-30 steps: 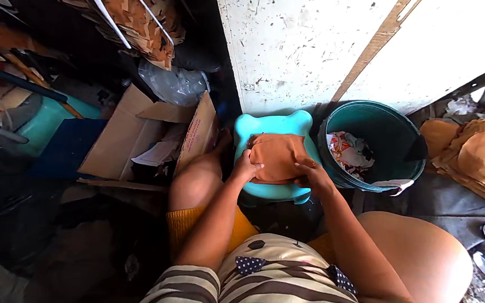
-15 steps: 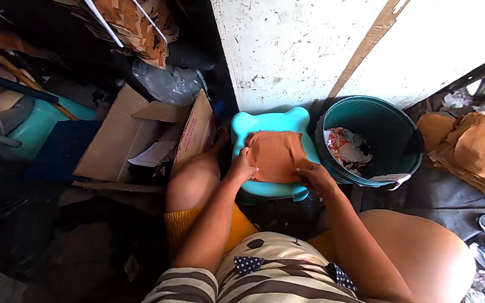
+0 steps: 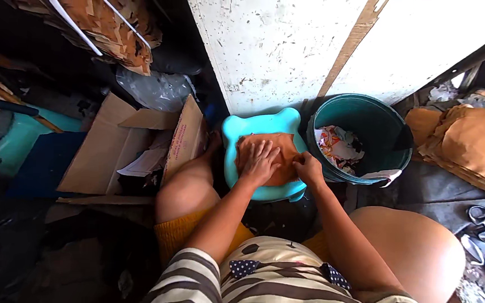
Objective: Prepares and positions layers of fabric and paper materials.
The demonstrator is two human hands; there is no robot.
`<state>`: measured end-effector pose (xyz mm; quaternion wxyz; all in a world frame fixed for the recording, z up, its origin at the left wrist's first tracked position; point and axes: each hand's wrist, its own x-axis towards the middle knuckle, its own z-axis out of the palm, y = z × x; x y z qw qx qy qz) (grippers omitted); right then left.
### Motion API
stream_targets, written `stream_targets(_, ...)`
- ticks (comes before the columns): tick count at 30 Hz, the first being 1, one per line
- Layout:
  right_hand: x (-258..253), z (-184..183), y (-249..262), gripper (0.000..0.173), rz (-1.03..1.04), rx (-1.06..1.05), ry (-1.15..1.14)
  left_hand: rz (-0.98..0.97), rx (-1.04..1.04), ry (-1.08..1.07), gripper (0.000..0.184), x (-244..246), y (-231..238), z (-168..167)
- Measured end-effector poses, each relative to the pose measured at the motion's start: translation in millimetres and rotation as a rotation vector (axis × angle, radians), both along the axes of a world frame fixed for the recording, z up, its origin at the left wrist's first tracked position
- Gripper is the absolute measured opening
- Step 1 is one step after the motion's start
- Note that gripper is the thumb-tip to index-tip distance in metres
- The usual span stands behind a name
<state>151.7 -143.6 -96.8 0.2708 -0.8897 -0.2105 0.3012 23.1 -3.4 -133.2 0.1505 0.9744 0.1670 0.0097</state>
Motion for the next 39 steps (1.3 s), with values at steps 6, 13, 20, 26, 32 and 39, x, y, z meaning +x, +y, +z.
stream_targets(6,1,2,5,0.034,-0.011,0.107,-0.206,0.084,-0.005,0.017,0.063,3,-6,-2)
stream_targets(13,11,-11,44,0.032,0.111,-0.026,-0.245,0.079,0.073,0.108,0.069,2,-2,-10)
stream_targets(20,19,-13,46,0.026,0.074,0.066,-0.317,0.089,0.082,0.104,0.07,2,-3,-13)
stream_targets(26,19,-15,51,0.024,0.126,0.034,-0.247,0.074,0.089,0.083,0.061,1,-2,-14)
stream_targets(32,24,-11,46,0.021,0.066,0.154,-0.279,0.06,0.103,0.072,0.062,1,-2,-14)
stream_targets(39,19,-17,47,0.027,0.139,0.093,-0.297,0.063,0.05,0.158,0.064,5,-4,4)
